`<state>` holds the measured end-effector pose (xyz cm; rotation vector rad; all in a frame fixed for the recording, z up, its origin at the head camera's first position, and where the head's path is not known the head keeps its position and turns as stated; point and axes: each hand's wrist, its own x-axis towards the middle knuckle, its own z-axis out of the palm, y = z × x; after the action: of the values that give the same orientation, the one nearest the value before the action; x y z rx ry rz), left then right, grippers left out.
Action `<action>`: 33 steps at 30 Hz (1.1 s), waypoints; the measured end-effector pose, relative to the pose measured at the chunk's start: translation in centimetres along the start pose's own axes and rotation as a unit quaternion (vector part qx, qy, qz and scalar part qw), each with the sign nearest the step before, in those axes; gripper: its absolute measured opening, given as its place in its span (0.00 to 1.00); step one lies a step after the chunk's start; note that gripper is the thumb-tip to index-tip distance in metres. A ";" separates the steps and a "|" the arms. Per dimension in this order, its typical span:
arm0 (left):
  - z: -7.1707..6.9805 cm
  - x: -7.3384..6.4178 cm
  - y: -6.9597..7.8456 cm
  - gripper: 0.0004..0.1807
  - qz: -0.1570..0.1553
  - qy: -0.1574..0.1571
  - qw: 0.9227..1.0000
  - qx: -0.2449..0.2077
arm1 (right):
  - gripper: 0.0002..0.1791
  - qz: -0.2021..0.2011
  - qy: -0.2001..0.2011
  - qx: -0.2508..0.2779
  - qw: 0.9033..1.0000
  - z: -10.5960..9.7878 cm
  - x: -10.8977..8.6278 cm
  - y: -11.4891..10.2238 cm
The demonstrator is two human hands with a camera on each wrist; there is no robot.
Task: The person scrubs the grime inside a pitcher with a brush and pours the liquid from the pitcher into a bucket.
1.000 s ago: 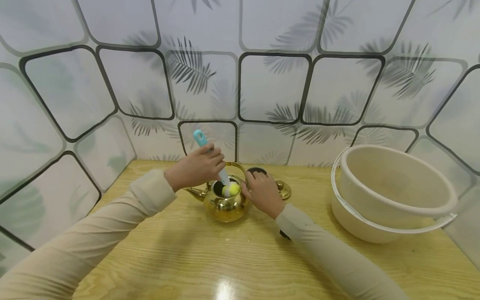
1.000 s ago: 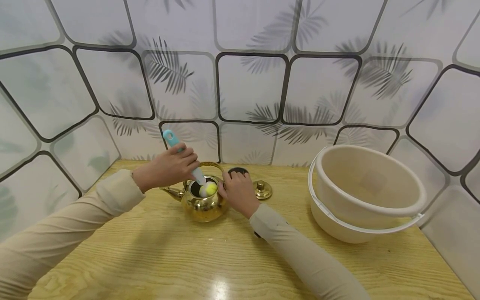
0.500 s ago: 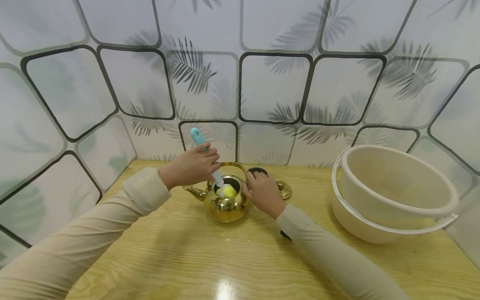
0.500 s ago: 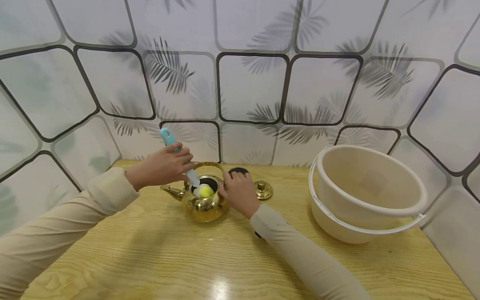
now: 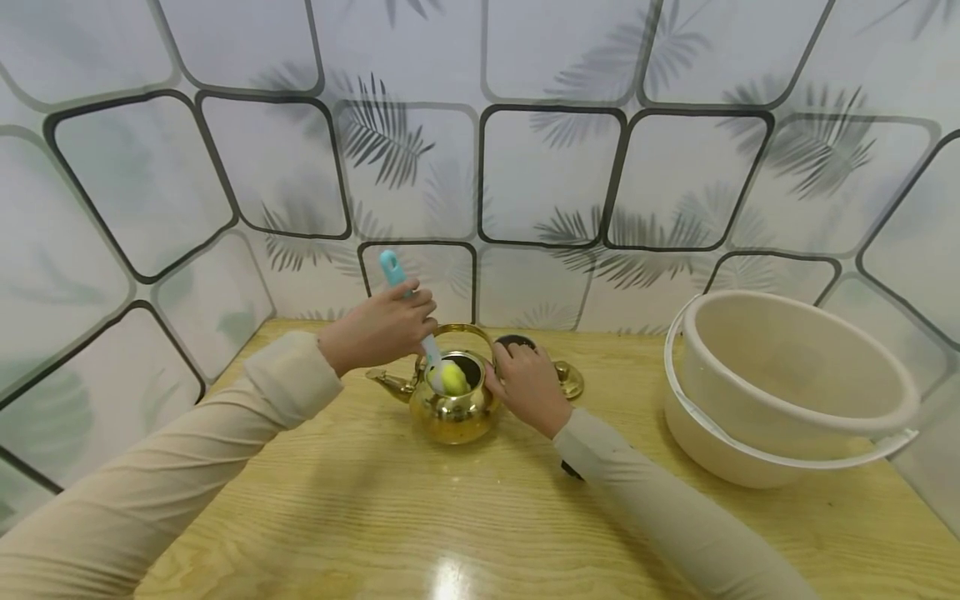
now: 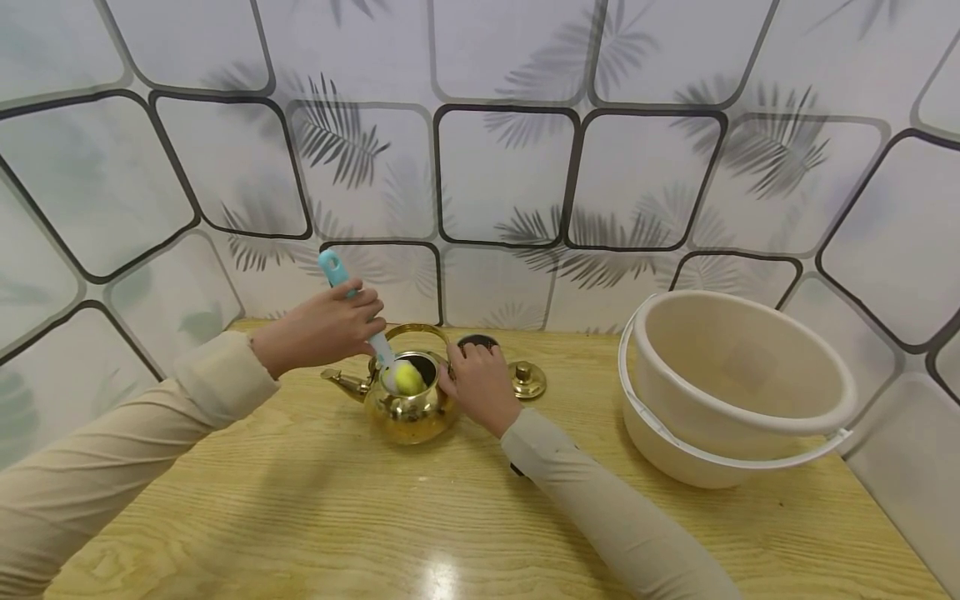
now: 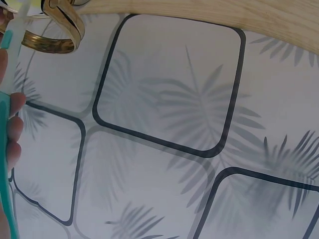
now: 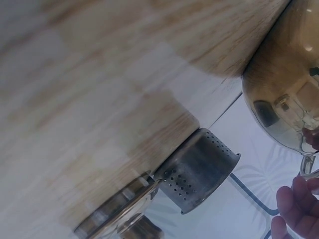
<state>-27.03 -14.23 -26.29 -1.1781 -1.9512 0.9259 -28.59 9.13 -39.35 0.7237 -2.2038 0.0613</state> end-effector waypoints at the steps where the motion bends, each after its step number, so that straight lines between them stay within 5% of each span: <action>1: 0.0 0.0 0.0 0.23 -0.004 -0.003 1.000 0.003 | 0.09 0.000 0.000 -0.001 1.000 0.0 0.0 0.0; 17: 0.0 -0.2 1.9 0.25 -0.083 0.006 0.995 0.053 | 0.09 -0.001 -0.003 -0.001 1.000 0.0 0.0 0.0; 33: 0.5 -0.2 2.6 0.25 -0.122 0.036 0.992 -0.016 | 0.09 0.002 -0.006 0.003 1.000 -0.2 0.0 -0.1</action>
<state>-26.17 -13.65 -28.74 -0.9505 -2.0035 0.7178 -28.45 9.10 -39.22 0.7246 -2.2174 0.0666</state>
